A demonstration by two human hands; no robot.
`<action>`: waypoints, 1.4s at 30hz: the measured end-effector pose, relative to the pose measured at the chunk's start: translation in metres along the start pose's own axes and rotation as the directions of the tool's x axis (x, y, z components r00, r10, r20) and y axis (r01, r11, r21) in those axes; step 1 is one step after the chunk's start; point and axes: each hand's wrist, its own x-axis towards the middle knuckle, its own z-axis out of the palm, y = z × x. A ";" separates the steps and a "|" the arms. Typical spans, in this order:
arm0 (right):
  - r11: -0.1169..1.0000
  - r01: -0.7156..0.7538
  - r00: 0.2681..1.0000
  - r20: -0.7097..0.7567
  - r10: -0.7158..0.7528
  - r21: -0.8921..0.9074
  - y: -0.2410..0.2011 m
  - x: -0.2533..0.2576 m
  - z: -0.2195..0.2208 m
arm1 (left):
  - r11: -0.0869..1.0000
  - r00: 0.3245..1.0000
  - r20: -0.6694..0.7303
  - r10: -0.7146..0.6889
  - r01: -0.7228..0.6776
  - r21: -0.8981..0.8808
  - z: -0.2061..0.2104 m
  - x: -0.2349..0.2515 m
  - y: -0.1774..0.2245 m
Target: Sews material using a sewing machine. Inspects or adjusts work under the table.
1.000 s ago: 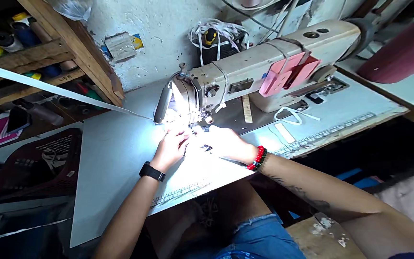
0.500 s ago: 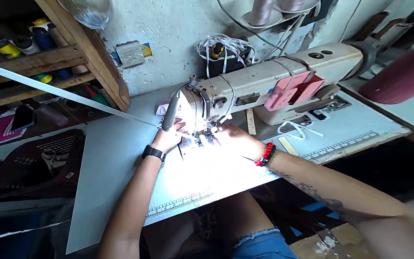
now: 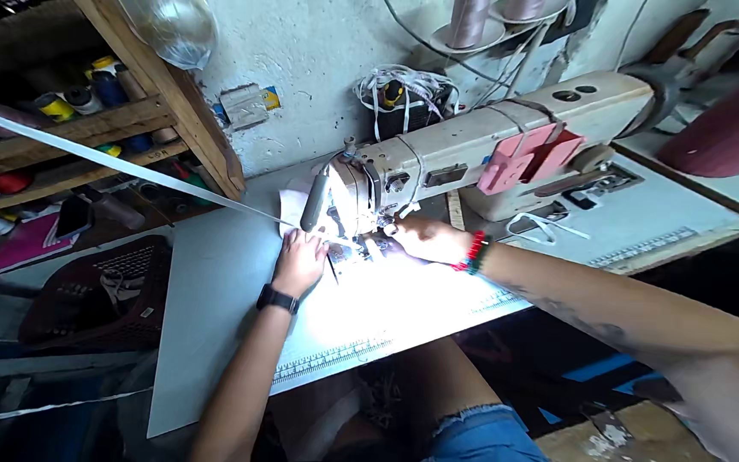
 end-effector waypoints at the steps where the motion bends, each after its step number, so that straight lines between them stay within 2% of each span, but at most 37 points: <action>1: 1.000 0.008 1.000 0.000 -0.008 -0.014 0.007 -0.012 0.005 | 1.000 0.999 0.033 0.003 -0.003 0.006 -0.007 -0.024 -0.001; 3: 0.999 0.053 0.998 0.024 -0.053 -0.004 0.002 -0.038 0.009 | 0.997 0.995 0.075 0.064 -0.060 -0.050 -0.024 -0.083 0.001; 4: 0.990 0.139 0.990 0.002 -0.139 0.027 -0.010 -0.051 0.010 | 0.986 0.991 0.050 0.121 -0.114 -0.124 -0.033 -0.113 0.003; 5: 0.949 0.313 0.947 -0.091 -0.309 0.033 -0.024 -0.059 0.014 | 0.966 0.985 0.027 0.169 -0.160 -0.203 -0.042 -0.142 0.007; 6: 0.876 0.482 0.858 -0.195 -0.475 -0.011 -0.039 -0.060 0.020 | 0.947 0.980 0.025 0.195 -0.182 -0.263 -0.052 -0.168 0.009; 7: 0.806 0.589 0.772 -0.252 -0.584 -0.060 -0.056 -0.053 0.025 | 0.938 0.979 0.043 0.198 -0.177 -0.299 -0.062 -0.191 0.010; 8: 0.763 0.641 0.728 -0.253 -0.637 -0.079 -0.076 -0.041 0.027 | 0.939 0.982 0.058 0.181 -0.155 -0.307 -0.072 -0.209 0.009; 10: 0.737 0.670 0.709 -0.217 -0.671 -0.093 -0.109 -0.007 0.031 | 0.973 0.994 0.055 0.096 -0.082 -0.217 -0.089 -0.235 -0.001; 11: 0.746 0.656 0.723 -0.189 -0.665 -0.118 -0.121 0.013 0.035 | 0.992 0.999 0.038 0.021 -0.016 -0.128 -0.096 -0.242 -0.007; 13: 0.799 0.594 0.796 -0.073 -0.600 -0.092 -0.141 0.035 0.049 | 0.982 0.982 0.036 -0.183 0.181 0.051 -0.111 -0.247 -0.021; 15: 0.848 0.523 0.843 0.099 -0.529 0.084 -0.164 0.018 0.069 | 0.920 0.927 0.046 -0.373 0.363 0.150 -0.124 -0.239 -0.033; 17: 0.830 0.496 0.801 0.234 -0.551 0.256 -0.182 -0.032 0.072 | 0.894 0.906 0.043 -0.422 0.407 0.186 -0.124 -0.222 -0.037; 18: 0.797 0.542 0.747 0.282 -0.602 0.265 -0.186 -0.056 0.063 | 0.909 0.918 0.051 -0.393 0.379 0.175 -0.119 -0.210 -0.034; 19: 0.753 0.600 0.694 0.293 -0.658 0.271 -0.185 -0.072 0.054 | 0.936 0.939 0.069 -0.336 0.325 0.134 -0.111 -0.196 -0.027; 20: 0.715 0.642 0.677 0.233 -0.698 0.279 -0.180 -0.079 0.047 | 0.964 0.960 0.097 -0.261 0.254 0.080 -0.103 -0.181 -0.015; 22: 0.697 0.663 0.732 -0.041 -0.680 0.273 -0.155 -0.074 0.037 | 0.998 0.995 0.091 -0.046 0.049 -0.032 -0.078 -0.155 0.013; 24: 0.765 0.632 0.757 -0.307 -0.577 0.122 -0.116 -0.051 0.037 | 0.983 0.986 0.029 0.165 -0.162 -0.091 -0.053 -0.136 0.043; 25: 0.811 0.584 0.765 -0.357 -0.535 0.037 -0.095 -0.043 0.040 | 0.965 0.970 0.005 0.243 -0.242 -0.099 -0.043 -0.129 0.056; 27: 0.868 0.489 0.799 -0.353 -0.486 -0.088 -0.059 -0.042 0.047 | 0.934 0.939 -0.038 0.342 -0.344 -0.095 -0.026 -0.118 0.073; 30: 0.888 0.428 0.826 -0.326 -0.460 -0.169 -0.033 -0.061 0.058 | 0.943 0.944 -0.063 0.325 -0.328 -0.050 -0.015 -0.109 0.079; 33: 0.856 0.465 0.762 -0.392 -0.516 -0.225 -0.025 -0.070 0.064 | 0.981 0.981 -0.024 0.194 -0.194 0.013 -0.018 -0.110 0.086; 35: 0.846 0.485 0.761 -0.370 -0.533 -0.221 -0.024 -0.068 0.062 | 0.983 0.971 -0.156 0.183 -0.182 0.020 -0.016 -0.120 0.101; 37: 0.840 0.496 0.762 -0.354 -0.543 -0.221 -0.023 -0.063 0.060 | 0.961 0.928 -0.271 0.258 -0.275 -0.027 -0.013 -0.135 0.121; 39: 0.848 0.476 0.793 -0.303 -0.528 -0.231 -0.021 -0.056 0.057 | 0.948 0.939 -0.188 0.289 -0.308 -0.081 -0.009 -0.143 0.127; 42: 0.862 0.454 0.828 -0.253 -0.501 -0.224 -0.021 -0.054 0.055 | 0.939 0.947 -0.117 0.301 -0.315 -0.137 -0.001 -0.127 0.088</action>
